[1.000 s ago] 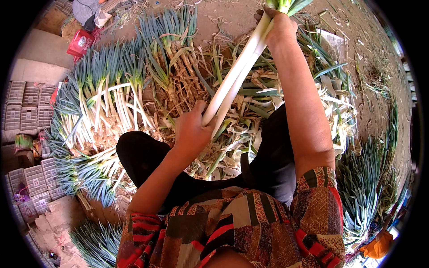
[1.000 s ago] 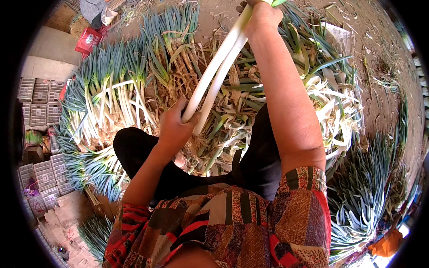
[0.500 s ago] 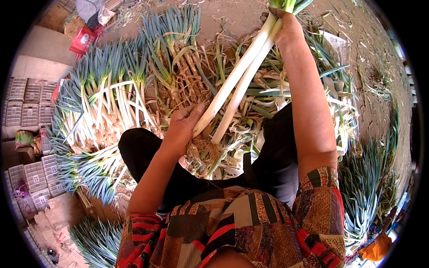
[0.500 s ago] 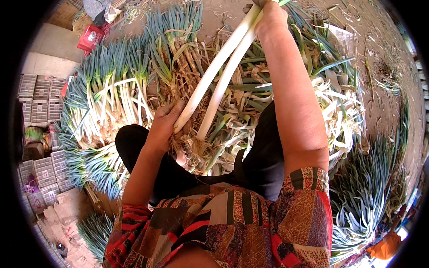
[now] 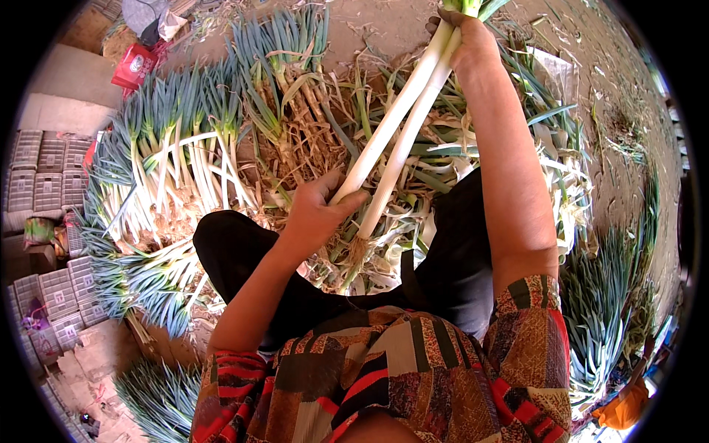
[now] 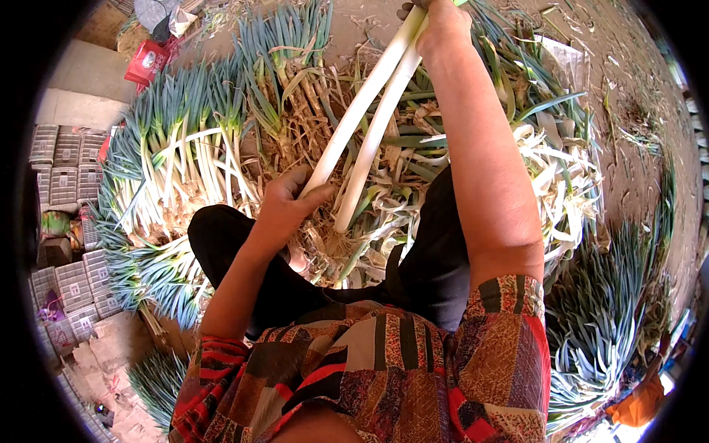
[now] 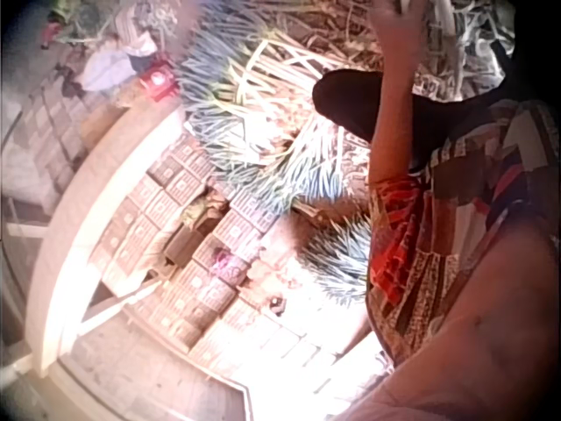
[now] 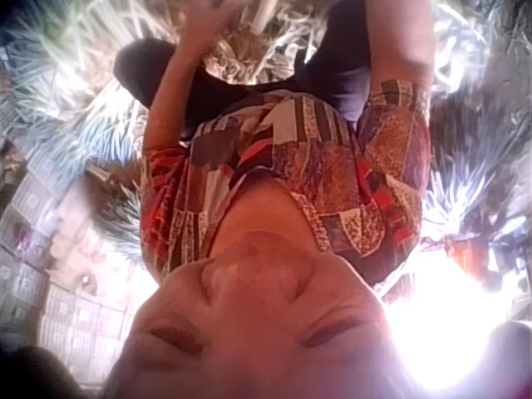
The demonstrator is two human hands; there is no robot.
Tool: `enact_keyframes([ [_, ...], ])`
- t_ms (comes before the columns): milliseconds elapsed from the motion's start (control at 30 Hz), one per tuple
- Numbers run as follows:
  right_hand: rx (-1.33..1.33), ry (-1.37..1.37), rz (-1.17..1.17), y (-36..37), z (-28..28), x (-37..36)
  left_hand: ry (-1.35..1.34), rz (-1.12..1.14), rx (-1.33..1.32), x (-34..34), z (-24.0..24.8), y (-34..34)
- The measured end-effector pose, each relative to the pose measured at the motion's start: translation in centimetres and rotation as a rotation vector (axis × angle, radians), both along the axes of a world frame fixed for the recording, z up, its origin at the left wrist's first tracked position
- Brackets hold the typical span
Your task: The person processes leeks by hand, stripping off outer leaves and roots and placing them into bundles.
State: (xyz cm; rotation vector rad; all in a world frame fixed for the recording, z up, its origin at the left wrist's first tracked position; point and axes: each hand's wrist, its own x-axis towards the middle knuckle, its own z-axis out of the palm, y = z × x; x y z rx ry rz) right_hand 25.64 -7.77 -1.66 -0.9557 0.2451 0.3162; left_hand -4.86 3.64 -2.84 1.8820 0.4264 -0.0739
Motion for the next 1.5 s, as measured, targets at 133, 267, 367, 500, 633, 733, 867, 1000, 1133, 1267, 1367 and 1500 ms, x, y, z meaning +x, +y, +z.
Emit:
enact_keyframes([
  [133,-0.023,0.012,-0.016,0.3,0.5,-0.5,0.005,0.019,0.273,0.0,0.4,-0.7],
  [267,-0.050,0.007,0.017,0.1,0.6,-0.5,-0.072,-0.003,0.256,-0.4,-0.9,-0.3],
  [367,0.017,-0.023,0.037,-0.3,0.7,-0.4,-0.012,-0.014,-0.053,-0.4,0.8,0.1],
  [500,0.092,-0.045,0.052,-0.3,2.2,-1.9,0.038,0.019,-0.370,-1.0,1.1,1.4],
  [633,0.006,-0.118,0.051,0.1,1.7,-1.8,0.138,0.063,-0.467,-0.7,1.7,1.0],
  [733,-0.010,-0.120,0.026,0.3,1.0,-1.3,-0.041,0.304,-0.427,-0.6,1.6,0.1],
  [867,-0.025,-0.121,-0.066,0.5,0.8,-1.2,-0.392,0.118,0.218,-0.8,-0.3,-0.1],
  [1000,-0.058,-0.155,-0.102,0.2,0.3,-1.1,-0.451,-0.060,0.633,-0.5,-0.2,0.5],
  [1133,-0.015,-0.149,-0.097,0.1,-0.3,-0.5,-0.648,-0.049,0.758,-0.1,-0.6,1.4],
  [1267,-0.038,-0.105,-0.084,0.7,0.7,-1.2,-0.641,0.027,0.785,-0.3,-0.9,1.6],
  [1367,-0.026,-0.090,-0.082,0.7,0.6,-0.9,-0.578,0.155,0.689,-0.3,-0.8,1.3],
  [1500,-0.013,-0.075,-0.069,0.6,-0.2,0.0,-0.419,0.220,0.382,-0.7,-1.0,1.6],
])
